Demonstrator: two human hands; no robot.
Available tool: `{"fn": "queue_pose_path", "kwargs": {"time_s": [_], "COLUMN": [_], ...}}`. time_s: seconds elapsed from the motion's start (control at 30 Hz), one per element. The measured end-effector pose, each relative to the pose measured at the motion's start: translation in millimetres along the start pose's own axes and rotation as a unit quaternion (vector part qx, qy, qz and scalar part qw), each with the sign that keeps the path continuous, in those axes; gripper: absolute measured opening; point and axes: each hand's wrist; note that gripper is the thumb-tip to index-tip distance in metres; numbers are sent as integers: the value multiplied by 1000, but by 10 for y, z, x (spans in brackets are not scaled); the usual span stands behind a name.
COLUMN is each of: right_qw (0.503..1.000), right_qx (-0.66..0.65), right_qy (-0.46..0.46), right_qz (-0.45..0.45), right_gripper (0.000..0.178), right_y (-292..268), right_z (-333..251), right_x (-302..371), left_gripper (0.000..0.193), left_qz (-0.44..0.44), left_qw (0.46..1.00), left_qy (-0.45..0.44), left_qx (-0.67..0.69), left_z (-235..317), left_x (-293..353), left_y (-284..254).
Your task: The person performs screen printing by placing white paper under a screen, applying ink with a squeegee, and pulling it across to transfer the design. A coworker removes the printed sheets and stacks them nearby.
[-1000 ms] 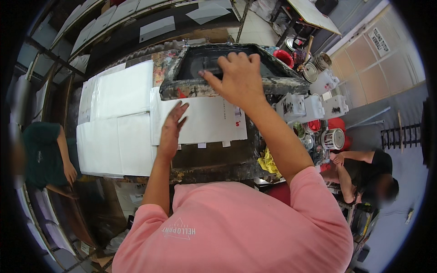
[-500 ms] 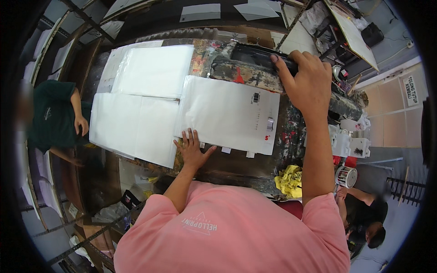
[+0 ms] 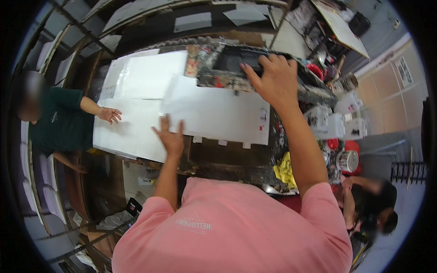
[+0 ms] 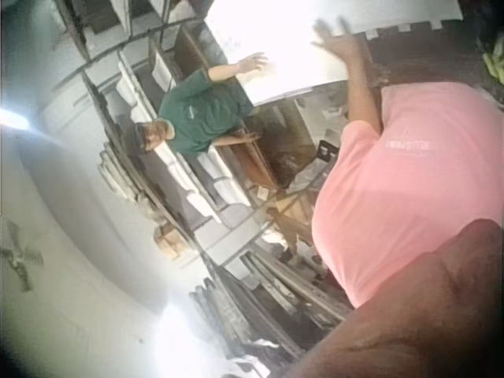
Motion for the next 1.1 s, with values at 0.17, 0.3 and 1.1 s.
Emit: {"fn": "queue_pose_path", "kwargs": {"time_s": [0.17, 0.3, 1.1], "right_qw": [1000, 1000, 966], "right_qx": [-7, 11, -15], "right_qy": [-9, 5, 4], "right_qz": [17, -3, -259], "right_gripper": [61, 62, 51], "right_y": [-12, -78, 1130], "right_z": [84, 117, -18], "right_x": [-95, -242, 1665], "left_gripper": [68, 61, 137], "left_qz": [105, -194, -342], "left_qw": [963, 936, 508], "left_qy": [-129, 289, -297], "left_qx": [-212, -63, 733], "left_z": [-353, 535, 643], "left_x": [-105, 280, 478], "left_y": [-274, 641, 244]}}
Point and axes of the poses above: each hand's wrist, its own x-axis away from the middle knuckle, its own y-axis out of the palm, z = x × y, and after that the axes turned 9 degrees about -z, right-handed
